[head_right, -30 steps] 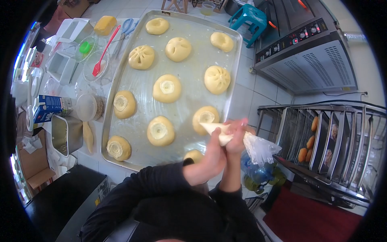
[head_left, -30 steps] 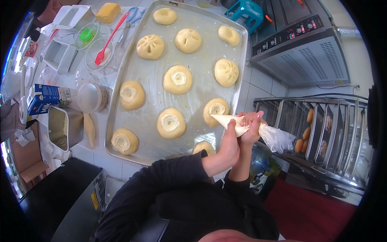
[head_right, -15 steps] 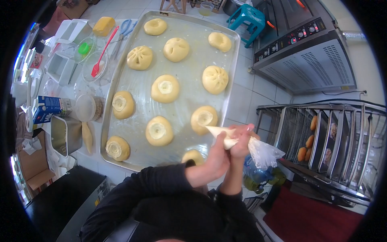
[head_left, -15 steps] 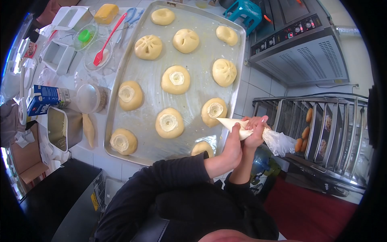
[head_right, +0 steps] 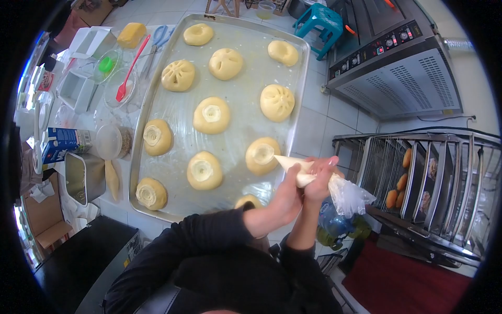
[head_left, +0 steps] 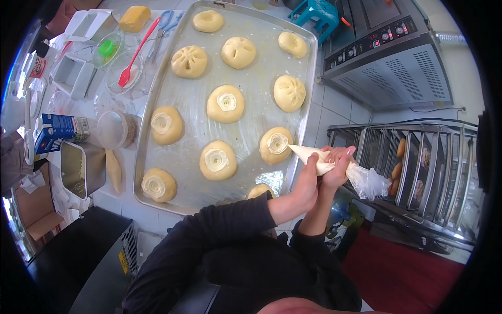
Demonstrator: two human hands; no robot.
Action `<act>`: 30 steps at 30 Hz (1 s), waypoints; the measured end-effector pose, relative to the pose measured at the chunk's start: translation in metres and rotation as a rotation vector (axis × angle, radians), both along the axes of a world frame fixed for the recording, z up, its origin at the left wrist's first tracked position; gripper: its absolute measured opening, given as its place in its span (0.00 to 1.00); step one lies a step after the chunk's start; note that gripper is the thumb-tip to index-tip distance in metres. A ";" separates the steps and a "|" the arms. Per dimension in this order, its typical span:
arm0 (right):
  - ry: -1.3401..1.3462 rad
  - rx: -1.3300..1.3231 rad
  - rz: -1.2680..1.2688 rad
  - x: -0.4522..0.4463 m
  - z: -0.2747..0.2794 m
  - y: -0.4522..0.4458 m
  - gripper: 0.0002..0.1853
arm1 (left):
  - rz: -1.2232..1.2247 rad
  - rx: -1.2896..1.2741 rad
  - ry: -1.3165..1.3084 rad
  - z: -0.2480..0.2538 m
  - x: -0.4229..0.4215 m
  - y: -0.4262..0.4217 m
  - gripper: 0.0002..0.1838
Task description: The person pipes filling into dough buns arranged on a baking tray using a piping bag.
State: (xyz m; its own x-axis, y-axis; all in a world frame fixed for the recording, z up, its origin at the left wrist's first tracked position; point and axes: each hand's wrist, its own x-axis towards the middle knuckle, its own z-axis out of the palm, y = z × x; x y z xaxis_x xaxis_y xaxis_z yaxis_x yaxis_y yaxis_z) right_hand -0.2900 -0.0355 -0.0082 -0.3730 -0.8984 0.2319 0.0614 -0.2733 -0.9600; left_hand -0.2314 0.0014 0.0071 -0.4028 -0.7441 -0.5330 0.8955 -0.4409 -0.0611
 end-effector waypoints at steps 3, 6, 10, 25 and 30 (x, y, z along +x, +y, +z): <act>0.006 -0.008 -0.017 0.002 0.001 -0.005 0.24 | 0.003 -0.020 -0.012 0.003 0.002 -0.005 0.21; 0.017 -0.049 -0.023 0.005 -0.002 -0.010 0.24 | -0.027 -0.027 -0.035 -0.006 0.001 -0.009 0.21; -0.071 -0.120 0.008 0.005 -0.004 -0.010 0.23 | -0.061 -0.010 -0.185 -0.003 0.003 -0.010 0.20; -0.556 -0.278 0.153 0.070 0.055 0.034 0.23 | 0.070 -0.228 -0.216 0.041 0.055 0.026 0.18; -0.318 -0.237 0.172 0.113 0.039 0.010 0.22 | 0.039 -0.253 -0.204 0.031 0.102 -0.003 0.20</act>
